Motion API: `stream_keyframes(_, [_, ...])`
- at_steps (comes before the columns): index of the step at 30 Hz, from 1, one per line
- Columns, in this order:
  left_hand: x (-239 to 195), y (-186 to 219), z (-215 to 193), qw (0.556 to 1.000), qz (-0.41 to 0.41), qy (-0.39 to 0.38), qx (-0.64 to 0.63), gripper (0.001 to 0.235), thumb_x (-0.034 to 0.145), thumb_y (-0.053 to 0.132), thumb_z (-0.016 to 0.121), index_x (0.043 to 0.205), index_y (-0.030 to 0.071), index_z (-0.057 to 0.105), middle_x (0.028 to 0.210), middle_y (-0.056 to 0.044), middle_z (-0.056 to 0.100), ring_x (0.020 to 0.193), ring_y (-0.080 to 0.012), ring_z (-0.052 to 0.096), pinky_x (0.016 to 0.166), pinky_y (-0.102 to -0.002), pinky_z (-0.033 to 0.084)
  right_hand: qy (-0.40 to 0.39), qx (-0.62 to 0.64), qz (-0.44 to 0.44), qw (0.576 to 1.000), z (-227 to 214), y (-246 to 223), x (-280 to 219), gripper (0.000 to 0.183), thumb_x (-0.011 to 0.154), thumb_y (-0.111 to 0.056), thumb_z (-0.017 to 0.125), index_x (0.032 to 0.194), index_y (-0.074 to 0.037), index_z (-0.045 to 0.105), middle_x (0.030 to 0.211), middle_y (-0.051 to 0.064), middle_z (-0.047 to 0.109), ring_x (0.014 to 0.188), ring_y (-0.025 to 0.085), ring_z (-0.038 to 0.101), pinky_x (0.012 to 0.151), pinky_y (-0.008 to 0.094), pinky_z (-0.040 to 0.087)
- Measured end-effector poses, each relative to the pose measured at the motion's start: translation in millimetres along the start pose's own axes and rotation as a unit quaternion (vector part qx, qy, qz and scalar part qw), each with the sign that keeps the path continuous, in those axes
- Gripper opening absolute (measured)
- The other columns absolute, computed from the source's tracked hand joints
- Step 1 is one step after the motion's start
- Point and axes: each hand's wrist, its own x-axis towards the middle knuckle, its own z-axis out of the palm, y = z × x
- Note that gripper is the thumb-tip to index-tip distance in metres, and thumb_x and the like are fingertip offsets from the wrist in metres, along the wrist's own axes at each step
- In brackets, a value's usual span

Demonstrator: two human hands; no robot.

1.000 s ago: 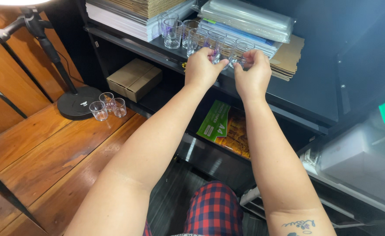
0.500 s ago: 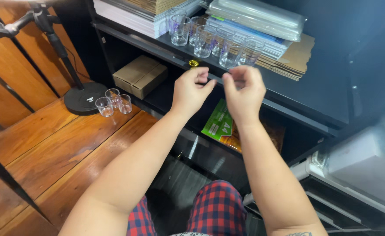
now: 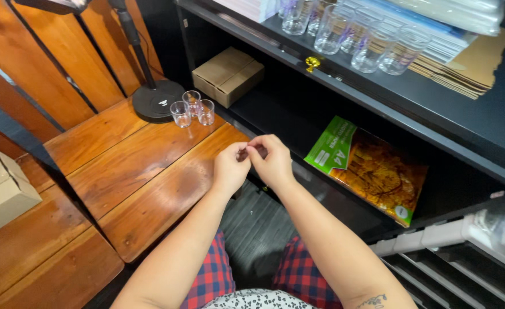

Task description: The person takes small clear glasses out of a cardboard box and places them on a wooden bench. They then pick up the glasses and arrange them on a shelf in a cabinet.

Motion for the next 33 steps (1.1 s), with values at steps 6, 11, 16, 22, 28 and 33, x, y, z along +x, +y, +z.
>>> stream_keyframes(6, [7.0,-83.0,-32.9,0.998,-0.045,0.012,0.045,0.018,0.092,0.022,0.074,0.108,0.020,0.080,0.090,-0.001,0.081,0.083,-0.0096,0.076,0.077,-0.026,0.061,-0.066,0.047,0.056,0.995,73.4,24.5,-18.2,0.010,0.087,-0.011,0.080,0.096,-0.013,0.076,0.087,0.008,0.070,0.082,0.022,0.076,0.070,0.027,0.064])
stream_keyframes(11, [23.2,-116.0,-73.8,0.998,-0.013,0.048,0.028,0.020,0.093,0.007,0.070,0.111,0.009,0.079,0.097,-0.013,0.080,0.091,-0.0217,0.076,0.082,-0.035,0.060,-0.089,0.106,0.107,0.985,132.7,24.4,-16.8,0.013,0.087,-0.006,0.078,0.099,-0.008,0.075,0.092,0.012,0.072,0.086,0.023,0.076,0.075,0.029,0.064])
stream_keyframes(16, [76.6,-169.2,-115.0,0.992,-0.026,0.084,0.091,0.017,0.089,0.020,0.077,0.105,0.024,0.082,0.098,-0.001,0.081,0.096,-0.0168,0.076,0.084,-0.031,0.059,-0.094,0.167,0.176,0.966,182.5,36.6,5.3,0.023,0.085,-0.006,0.081,0.107,-0.008,0.074,0.100,0.012,0.075,0.089,0.020,0.077,0.076,0.030,0.065])
stream_keyframes(22, [124.7,-167.3,-152.5,0.983,-0.019,0.161,0.087,0.018,0.089,0.016,0.074,0.105,0.023,0.081,0.098,-0.002,0.080,0.098,-0.0188,0.075,0.088,-0.032,0.058,-0.096,0.212,0.200,0.952,229.3,52.0,37.8,0.047,0.083,-0.001,0.082,0.127,-0.008,0.066,0.125,0.019,0.071,0.106,0.030,0.074,0.086,0.039,0.063])
stream_keyframes(28, [165.3,-185.2,-152.4,0.986,0.011,0.164,0.035,0.029,0.089,0.012,0.076,0.118,0.016,0.077,0.111,-0.011,0.078,0.103,-0.0233,0.075,0.089,-0.033,0.060,-0.130,0.237,0.215,0.938,259.4,58.7,65.1,0.079,0.083,-0.002,0.082,0.153,-0.010,0.049,0.158,0.021,0.048,0.120,0.036,0.068,0.091,0.040,0.063])
stream_keyframes(33, [175.0,-170.8,-154.6,0.994,0.019,0.098,0.031,0.048,0.088,0.008,0.075,0.136,0.007,0.066,0.130,-0.021,0.070,0.117,-0.0284,0.070,0.101,-0.040,0.057,-0.131,0.273,0.226,0.926,269.8,50.4,74.2,0.084,0.088,0.006,0.073,0.161,-0.002,0.034,0.160,0.022,0.043,0.112,0.032,0.071,0.087,0.036,0.065])
